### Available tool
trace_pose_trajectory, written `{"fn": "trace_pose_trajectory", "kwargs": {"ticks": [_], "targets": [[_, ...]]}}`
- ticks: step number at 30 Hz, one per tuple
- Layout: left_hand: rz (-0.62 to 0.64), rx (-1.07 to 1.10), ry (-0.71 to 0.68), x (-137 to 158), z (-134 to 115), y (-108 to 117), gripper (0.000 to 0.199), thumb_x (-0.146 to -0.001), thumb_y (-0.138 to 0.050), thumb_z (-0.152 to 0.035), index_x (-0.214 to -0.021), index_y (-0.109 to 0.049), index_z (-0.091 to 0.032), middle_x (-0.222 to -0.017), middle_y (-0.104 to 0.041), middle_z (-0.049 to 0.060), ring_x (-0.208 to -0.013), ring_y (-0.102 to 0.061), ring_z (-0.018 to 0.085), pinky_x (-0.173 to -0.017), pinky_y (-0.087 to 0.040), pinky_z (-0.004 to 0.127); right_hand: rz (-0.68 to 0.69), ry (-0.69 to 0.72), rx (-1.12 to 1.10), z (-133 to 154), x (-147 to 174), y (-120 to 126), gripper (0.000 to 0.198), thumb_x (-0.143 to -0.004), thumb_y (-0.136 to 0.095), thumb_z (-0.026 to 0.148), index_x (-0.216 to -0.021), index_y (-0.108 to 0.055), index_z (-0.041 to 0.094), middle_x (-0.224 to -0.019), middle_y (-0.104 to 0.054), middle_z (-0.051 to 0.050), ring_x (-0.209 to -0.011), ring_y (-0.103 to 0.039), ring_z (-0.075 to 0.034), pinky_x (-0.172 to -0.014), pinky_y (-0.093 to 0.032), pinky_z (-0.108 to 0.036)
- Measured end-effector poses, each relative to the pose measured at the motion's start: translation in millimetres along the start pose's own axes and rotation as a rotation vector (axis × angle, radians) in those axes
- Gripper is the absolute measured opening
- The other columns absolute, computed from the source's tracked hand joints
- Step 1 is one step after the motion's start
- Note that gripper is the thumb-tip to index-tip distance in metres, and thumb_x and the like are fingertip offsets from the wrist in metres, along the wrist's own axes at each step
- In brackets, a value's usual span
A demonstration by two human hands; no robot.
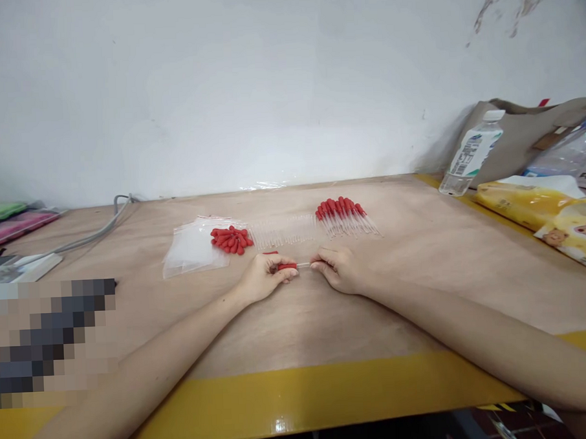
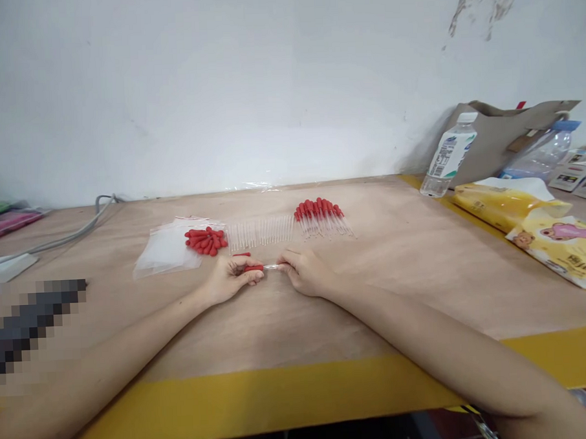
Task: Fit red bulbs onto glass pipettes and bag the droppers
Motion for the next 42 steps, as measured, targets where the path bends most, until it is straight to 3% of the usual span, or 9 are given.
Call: {"fn": "trace_pose_trajectory", "kwargs": {"ticks": [8, 17, 23, 26, 31, 36, 42], "targets": [[0.022, -0.050, -0.015, 3, -5, -4, 0.020, -0.069, -0.065, -0.026, -0.081, -0.066, -0.011, -0.058, -0.059, 0.000, -0.051, -0.053, 0.009, -0.050, -0.044, 0.021, 0.056, -0.024, 0.095, 7, 0, -7, 0.023, -0.087, -0.039, 0.023, -0.085, -0.061, 0.017, -0.076, -0.063, -0.005, -0.067, -0.054, -0.013, -0.060, -0.036, -0.024], [0.032, -0.252, -0.133, 5, -14, -5, 0.020, -0.075, -0.061, -0.029, -0.087, -0.067, -0.014, -0.068, -0.065, 0.003, -0.059, -0.056, 0.012, -0.053, -0.045, 0.022, 0.167, -0.154, 0.008, 2, 0, -15, 0.028, -0.088, -0.039, 0.023, -0.066, -0.055, 0.017, -0.057, -0.055, 0.001, -0.050, -0.043, -0.009, -0.050, -0.029, -0.022], [-0.043, -0.541, -0.365, 16, -44, -4, 0.022, -0.079, -0.057, -0.028, -0.098, -0.064, -0.018, -0.089, -0.063, 0.006, -0.080, -0.057, 0.017, -0.072, -0.047, 0.029, 0.254, -0.092, -0.022, 14, 0, -5, 0.024, -0.087, -0.039, 0.020, -0.077, -0.061, 0.018, -0.072, -0.063, -0.003, -0.061, -0.053, -0.012, -0.058, -0.037, -0.024], [-0.140, -0.692, -0.464, 22, -52, 5, 0.029, -0.081, -0.055, -0.027, -0.109, -0.058, -0.020, -0.099, -0.056, 0.008, -0.091, -0.052, 0.019, -0.080, -0.044, 0.033, 0.218, -0.207, -0.028, -11, -2, 11, 0.019, -0.083, -0.045, 0.019, -0.079, -0.063, 0.019, -0.074, -0.065, -0.003, -0.065, -0.057, -0.013, -0.060, -0.040, -0.024], [-0.240, -0.838, -0.441, 21, -43, 26, 0.025, -0.081, -0.053, -0.027, -0.104, -0.060, -0.017, -0.094, -0.053, 0.008, -0.090, -0.049, 0.021, -0.081, -0.042, 0.035, 0.126, -0.624, -0.218, -94, -4, 34, 0.017, -0.078, -0.048, 0.025, -0.069, -0.060, 0.017, -0.068, -0.066, -0.002, -0.058, -0.059, -0.012, -0.054, -0.042, -0.022], [-0.262, -0.846, -0.334, 15, -29, 37, 0.023, -0.080, -0.053, -0.028, -0.100, -0.061, -0.017, -0.092, -0.053, 0.007, -0.089, -0.049, 0.020, -0.081, -0.042, 0.036, -0.110, -0.799, 0.144, -138, -14, 75, 0.027, -0.074, -0.050, 0.033, -0.054, -0.059, 0.016, -0.054, -0.059, -0.004, -0.056, -0.056, -0.015, -0.053, -0.039, -0.024], [-0.267, -0.796, -0.245, 11, -18, 43, 0.021, -0.080, -0.053, -0.025, -0.098, -0.061, -0.016, -0.086, -0.054, 0.005, -0.084, -0.053, 0.019, -0.077, -0.045, 0.034, -0.155, -0.920, 0.349, -157, -13, 78, 0.031, -0.071, -0.052, 0.046, -0.056, -0.060, 0.019, -0.064, -0.060, -0.006, -0.066, -0.057, -0.019, -0.055, -0.037, -0.027]]}}
Point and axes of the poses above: each hand's wrist, its own x-axis away from the middle knuckle, its own y-axis out of the back of the hand, z = x × y, the point moved 10 cm from there along -x, towards the middle knuckle
